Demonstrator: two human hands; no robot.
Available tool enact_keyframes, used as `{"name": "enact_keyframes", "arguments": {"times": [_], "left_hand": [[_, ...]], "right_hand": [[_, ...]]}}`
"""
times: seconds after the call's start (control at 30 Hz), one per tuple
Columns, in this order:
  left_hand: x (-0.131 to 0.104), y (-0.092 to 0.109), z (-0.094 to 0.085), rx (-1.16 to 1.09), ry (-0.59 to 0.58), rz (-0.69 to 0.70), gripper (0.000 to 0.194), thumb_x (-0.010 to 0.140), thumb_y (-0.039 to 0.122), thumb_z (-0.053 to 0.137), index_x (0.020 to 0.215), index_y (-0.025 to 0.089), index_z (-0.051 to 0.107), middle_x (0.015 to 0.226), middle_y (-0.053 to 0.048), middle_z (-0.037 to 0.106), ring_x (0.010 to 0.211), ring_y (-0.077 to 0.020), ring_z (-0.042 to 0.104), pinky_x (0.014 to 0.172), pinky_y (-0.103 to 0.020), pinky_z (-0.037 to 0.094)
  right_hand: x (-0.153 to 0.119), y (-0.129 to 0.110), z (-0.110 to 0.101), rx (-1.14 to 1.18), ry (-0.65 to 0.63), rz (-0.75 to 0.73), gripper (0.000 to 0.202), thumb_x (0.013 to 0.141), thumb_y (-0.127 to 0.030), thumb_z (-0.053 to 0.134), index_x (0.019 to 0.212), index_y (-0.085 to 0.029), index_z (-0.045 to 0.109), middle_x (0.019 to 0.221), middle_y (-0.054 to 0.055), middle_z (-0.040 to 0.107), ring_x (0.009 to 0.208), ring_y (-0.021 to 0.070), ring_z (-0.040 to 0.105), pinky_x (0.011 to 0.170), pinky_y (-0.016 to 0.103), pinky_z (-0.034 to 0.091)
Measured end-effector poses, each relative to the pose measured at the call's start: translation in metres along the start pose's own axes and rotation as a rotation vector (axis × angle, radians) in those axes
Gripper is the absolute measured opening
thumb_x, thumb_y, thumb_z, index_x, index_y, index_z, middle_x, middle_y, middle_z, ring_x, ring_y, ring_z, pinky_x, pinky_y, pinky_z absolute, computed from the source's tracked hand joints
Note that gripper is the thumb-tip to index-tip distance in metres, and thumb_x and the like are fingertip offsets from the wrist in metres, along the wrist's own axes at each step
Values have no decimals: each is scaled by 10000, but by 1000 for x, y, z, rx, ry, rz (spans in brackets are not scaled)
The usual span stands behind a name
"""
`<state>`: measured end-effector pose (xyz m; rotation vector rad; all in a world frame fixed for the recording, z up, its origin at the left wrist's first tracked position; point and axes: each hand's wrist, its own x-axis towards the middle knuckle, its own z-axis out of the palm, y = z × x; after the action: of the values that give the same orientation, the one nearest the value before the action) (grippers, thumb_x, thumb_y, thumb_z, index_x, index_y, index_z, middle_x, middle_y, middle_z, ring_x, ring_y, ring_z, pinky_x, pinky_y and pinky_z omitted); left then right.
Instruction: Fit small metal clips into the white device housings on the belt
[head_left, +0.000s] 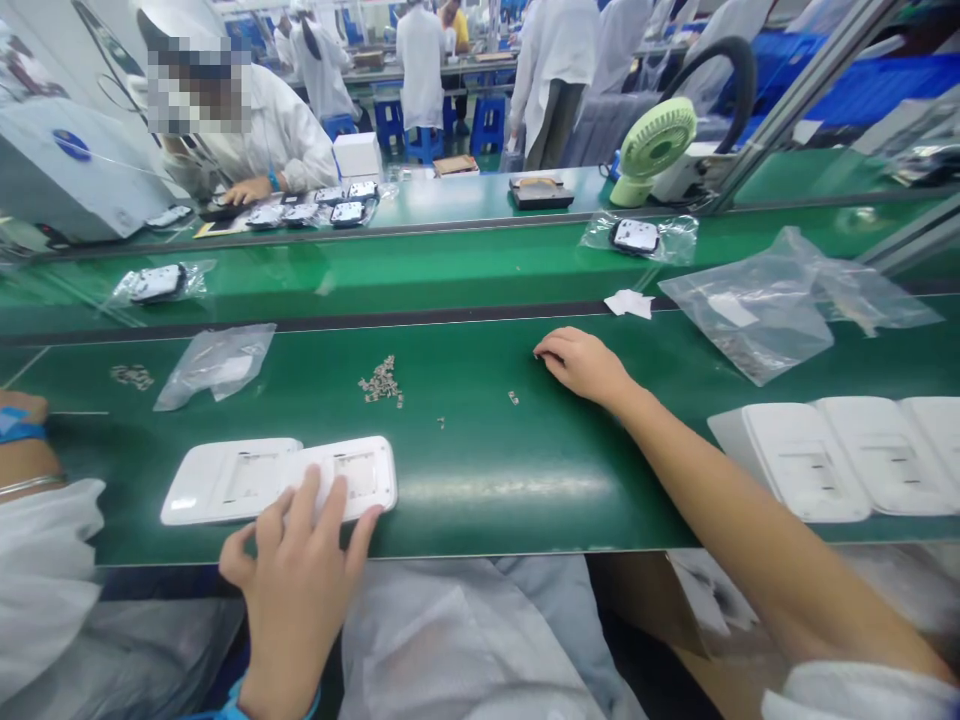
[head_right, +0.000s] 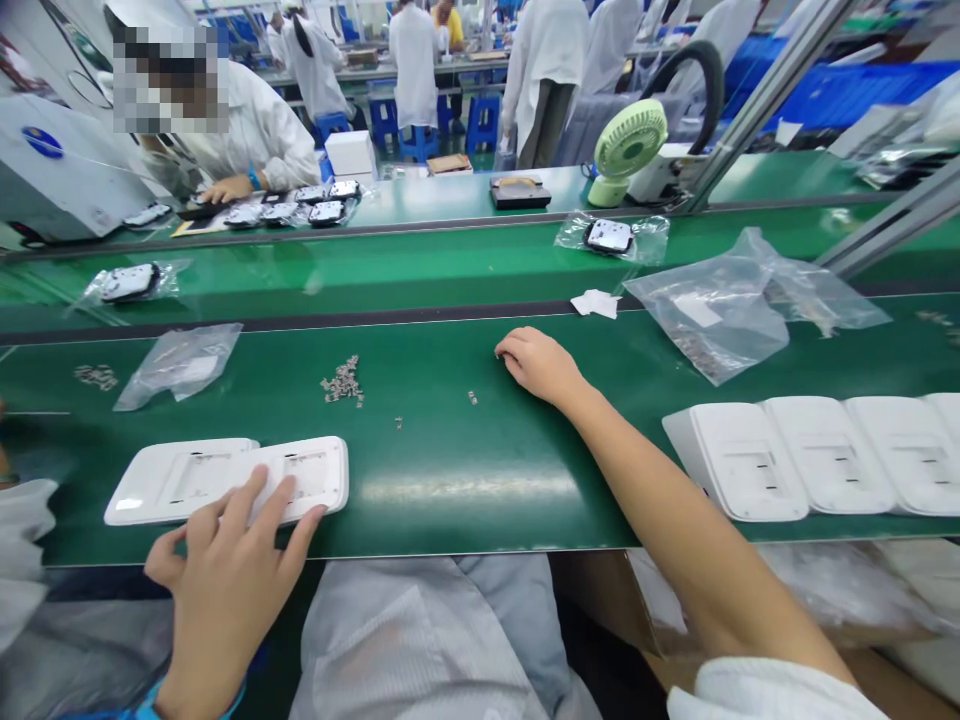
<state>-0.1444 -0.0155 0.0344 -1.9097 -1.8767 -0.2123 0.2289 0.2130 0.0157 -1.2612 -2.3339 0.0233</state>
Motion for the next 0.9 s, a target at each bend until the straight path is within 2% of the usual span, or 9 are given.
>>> {"name": "enact_keyframes", "arguments": {"times": [0.1,0.2,0.3,0.37,0.47,0.57,0.63,0.77,0.9], "left_hand": [[6,0,0,-6,19,-42,364,931,417,593,1215,200,661,1413,-154,582,1171,-387,520,947,-566,331],[14,14,-1,-87,125,-16,396,881,391,678,1202,161,660,1393,-217,558,1206,-400,491,939,-553,367],[23,46,-5,-249,199,89,354,849,340,725,1145,154,672,1309,-204,609,1164,-360,520,945,-516,387],[29,73,-10,-353,201,138,279,867,319,706,1105,176,682,1226,-153,665,1117,-333,544,941,-503,369],[36,114,-15,-526,147,218,231,922,304,632,1104,168,672,1148,-116,697,1080,-291,577,920,-472,350],[39,147,-17,-667,83,358,232,957,265,563,1127,143,661,1148,-102,695,1073,-247,590,912,-422,374],[39,163,-18,-674,101,489,279,972,267,532,1188,136,651,1249,-99,674,1161,-244,568,951,-406,382],[38,177,-21,-556,102,711,446,1009,401,476,1362,145,571,1506,-86,516,1413,-266,407,1025,-405,372],[35,178,-27,-524,43,648,438,1010,427,468,1289,128,624,1441,-116,572,1403,-286,438,1015,-430,384]], "right_hand": [[-54,-16,-31,-192,253,173,255,915,-168,490,1062,-186,698,1026,120,693,996,275,625,863,407,500],[-127,-18,-53,-441,505,419,211,887,-162,539,1040,-188,682,964,141,673,947,312,621,840,454,465],[-191,-8,-55,-597,665,632,218,825,-124,585,1005,-199,683,881,167,660,880,354,617,723,466,426],[-215,-4,-51,-575,726,703,219,823,-117,590,992,-221,682,857,158,658,865,361,615,692,469,422],[-222,-16,-46,-479,732,723,168,870,-164,587,992,-232,679,843,132,659,862,356,620,692,471,457],[-209,-50,-45,-373,649,664,133,897,-194,587,995,-195,677,882,115,681,833,319,642,665,437,499],[-199,-77,-44,-256,573,563,116,904,-186,603,992,-192,679,924,98,699,828,275,662,680,401,526],[-183,-119,-47,14,449,367,174,890,-121,642,1014,-232,692,956,59,712,836,215,688,735,358,563],[-167,-125,-54,21,537,304,259,846,-77,683,1011,-274,717,940,53,723,861,246,680,791,435,571]]}}
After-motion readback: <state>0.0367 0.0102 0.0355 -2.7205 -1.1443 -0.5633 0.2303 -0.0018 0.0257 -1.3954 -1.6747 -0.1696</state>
